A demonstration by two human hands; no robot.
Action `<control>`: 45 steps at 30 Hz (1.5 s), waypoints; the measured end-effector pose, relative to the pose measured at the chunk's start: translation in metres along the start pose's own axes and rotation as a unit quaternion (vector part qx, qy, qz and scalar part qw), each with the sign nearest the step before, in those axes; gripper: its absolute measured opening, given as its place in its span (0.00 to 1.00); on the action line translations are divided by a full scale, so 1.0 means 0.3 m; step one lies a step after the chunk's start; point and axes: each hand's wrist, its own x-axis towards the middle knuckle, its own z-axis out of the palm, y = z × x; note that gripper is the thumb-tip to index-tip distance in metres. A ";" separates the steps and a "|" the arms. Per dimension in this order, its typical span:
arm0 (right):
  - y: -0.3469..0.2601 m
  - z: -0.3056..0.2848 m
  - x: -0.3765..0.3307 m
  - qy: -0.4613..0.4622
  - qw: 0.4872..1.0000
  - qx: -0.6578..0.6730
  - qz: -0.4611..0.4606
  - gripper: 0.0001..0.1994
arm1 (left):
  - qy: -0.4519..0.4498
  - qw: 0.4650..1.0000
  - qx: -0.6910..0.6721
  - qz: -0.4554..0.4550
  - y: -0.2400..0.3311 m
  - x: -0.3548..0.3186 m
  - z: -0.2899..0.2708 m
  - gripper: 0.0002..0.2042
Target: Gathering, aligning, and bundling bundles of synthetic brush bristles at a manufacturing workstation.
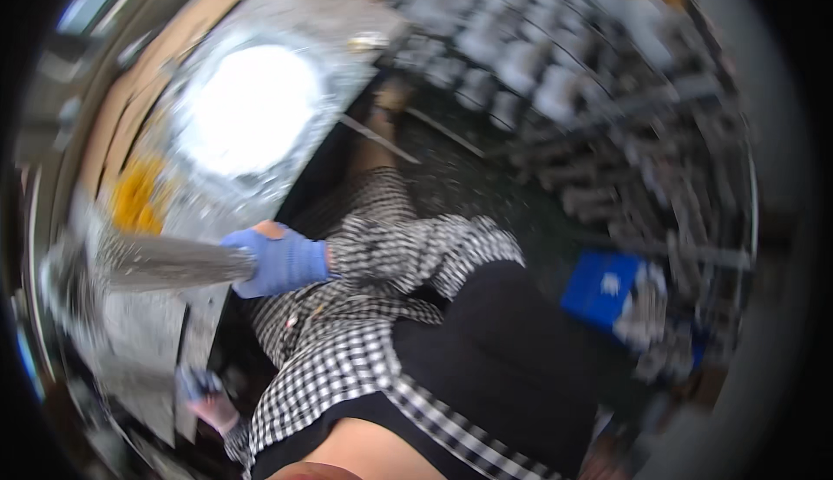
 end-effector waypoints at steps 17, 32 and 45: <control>0.081 0.274 -0.048 -0.092 0.971 0.123 0.184 0.12 | -0.051 0.967 -0.209 -0.137 -0.106 -0.111 0.282 0.09; 0.170 0.204 -0.055 -0.194 0.740 0.411 0.496 0.21 | -0.127 0.951 -0.206 -0.193 -0.150 -0.061 0.278 0.25; 0.191 0.310 -0.058 -0.191 0.807 0.305 0.469 0.20 | -0.080 0.959 -0.176 -0.207 -0.177 -0.058 0.346 0.16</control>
